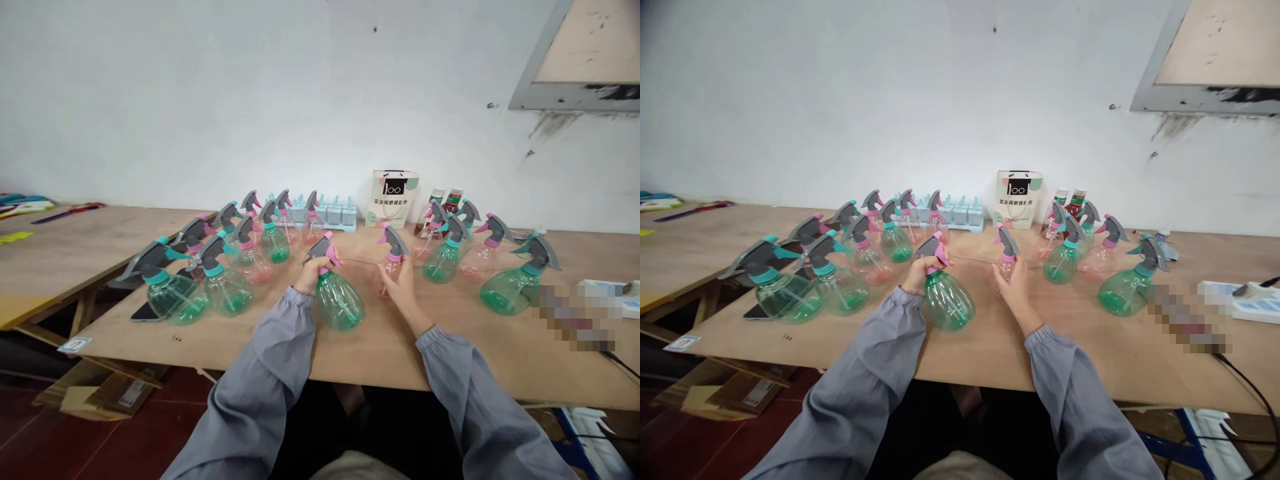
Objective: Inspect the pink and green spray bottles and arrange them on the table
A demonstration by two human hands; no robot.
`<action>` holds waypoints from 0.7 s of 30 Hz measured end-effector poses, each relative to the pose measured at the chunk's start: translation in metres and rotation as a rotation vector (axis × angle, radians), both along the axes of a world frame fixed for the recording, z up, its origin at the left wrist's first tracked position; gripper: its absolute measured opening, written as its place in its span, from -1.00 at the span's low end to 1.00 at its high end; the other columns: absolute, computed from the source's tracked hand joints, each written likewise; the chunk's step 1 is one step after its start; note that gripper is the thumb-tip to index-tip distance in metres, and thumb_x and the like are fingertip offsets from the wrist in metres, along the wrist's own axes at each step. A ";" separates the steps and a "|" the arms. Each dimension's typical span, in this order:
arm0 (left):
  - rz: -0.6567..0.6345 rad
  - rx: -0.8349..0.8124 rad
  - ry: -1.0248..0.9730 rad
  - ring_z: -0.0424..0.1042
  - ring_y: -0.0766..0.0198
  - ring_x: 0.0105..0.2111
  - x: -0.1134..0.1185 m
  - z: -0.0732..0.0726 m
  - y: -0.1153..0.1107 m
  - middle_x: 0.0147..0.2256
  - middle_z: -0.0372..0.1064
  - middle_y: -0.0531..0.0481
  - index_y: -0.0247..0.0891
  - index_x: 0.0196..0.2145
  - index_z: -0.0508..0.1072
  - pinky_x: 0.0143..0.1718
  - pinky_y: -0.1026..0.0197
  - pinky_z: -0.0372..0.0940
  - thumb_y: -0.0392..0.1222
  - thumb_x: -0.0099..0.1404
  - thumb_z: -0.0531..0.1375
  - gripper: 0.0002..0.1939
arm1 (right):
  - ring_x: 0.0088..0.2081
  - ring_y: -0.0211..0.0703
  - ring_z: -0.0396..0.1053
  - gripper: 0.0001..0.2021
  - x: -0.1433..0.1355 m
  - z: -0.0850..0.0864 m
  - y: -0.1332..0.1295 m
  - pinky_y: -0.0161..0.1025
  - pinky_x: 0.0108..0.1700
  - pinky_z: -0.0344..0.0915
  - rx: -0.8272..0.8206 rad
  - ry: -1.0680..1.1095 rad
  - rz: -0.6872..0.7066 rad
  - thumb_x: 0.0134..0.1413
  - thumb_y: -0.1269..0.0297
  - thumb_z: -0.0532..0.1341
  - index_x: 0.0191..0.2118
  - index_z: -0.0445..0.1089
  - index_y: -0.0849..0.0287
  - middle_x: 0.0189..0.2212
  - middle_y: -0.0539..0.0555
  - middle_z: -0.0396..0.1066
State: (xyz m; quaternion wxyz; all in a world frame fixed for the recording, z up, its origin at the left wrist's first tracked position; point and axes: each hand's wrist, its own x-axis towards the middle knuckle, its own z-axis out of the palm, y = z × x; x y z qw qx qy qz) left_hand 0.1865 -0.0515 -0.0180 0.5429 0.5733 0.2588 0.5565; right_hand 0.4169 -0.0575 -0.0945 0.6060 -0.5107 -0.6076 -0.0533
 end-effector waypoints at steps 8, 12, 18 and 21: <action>-0.047 0.023 0.075 0.50 0.10 -0.28 -0.003 0.001 -0.001 -0.38 0.53 -0.07 -0.17 -0.48 0.44 -0.28 0.08 0.39 -0.18 -0.16 0.16 -0.81 | 0.04 0.19 0.35 -0.45 0.001 0.001 -0.001 0.28 0.13 0.28 -0.011 0.009 0.025 0.11 0.03 0.27 0.15 0.21 0.16 -0.02 0.25 0.35; -0.016 0.056 0.004 0.47 0.12 -0.33 -0.003 -0.001 0.002 -0.46 0.44 -0.07 -0.18 -0.56 0.32 -0.26 0.06 0.37 -0.17 -0.17 0.11 -0.89 | 0.06 0.19 0.34 -0.47 0.000 0.003 -0.002 0.29 0.13 0.28 -0.012 0.015 0.029 0.12 0.04 0.25 0.14 0.22 0.16 -0.01 0.26 0.35; 0.380 0.197 0.243 0.36 0.28 -0.49 -0.026 0.002 0.013 -0.54 0.37 0.06 -0.21 -0.52 0.45 -0.28 0.17 0.30 -0.22 -0.06 0.19 -0.93 | 0.05 0.20 0.34 -0.46 0.000 0.002 -0.001 0.30 0.12 0.28 -0.001 0.008 0.032 0.11 0.05 0.25 0.15 0.21 0.16 -0.02 0.25 0.35; 0.565 0.311 0.419 0.42 0.26 -0.38 -0.041 0.002 0.021 -0.41 0.46 0.06 -0.23 -0.32 0.55 -0.17 0.20 0.28 -0.21 0.03 0.21 -0.78 | 0.02 0.17 0.35 -0.49 0.000 0.000 0.000 0.29 0.11 0.29 0.028 0.008 0.019 0.11 0.05 0.26 0.12 0.23 0.16 -0.05 0.23 0.35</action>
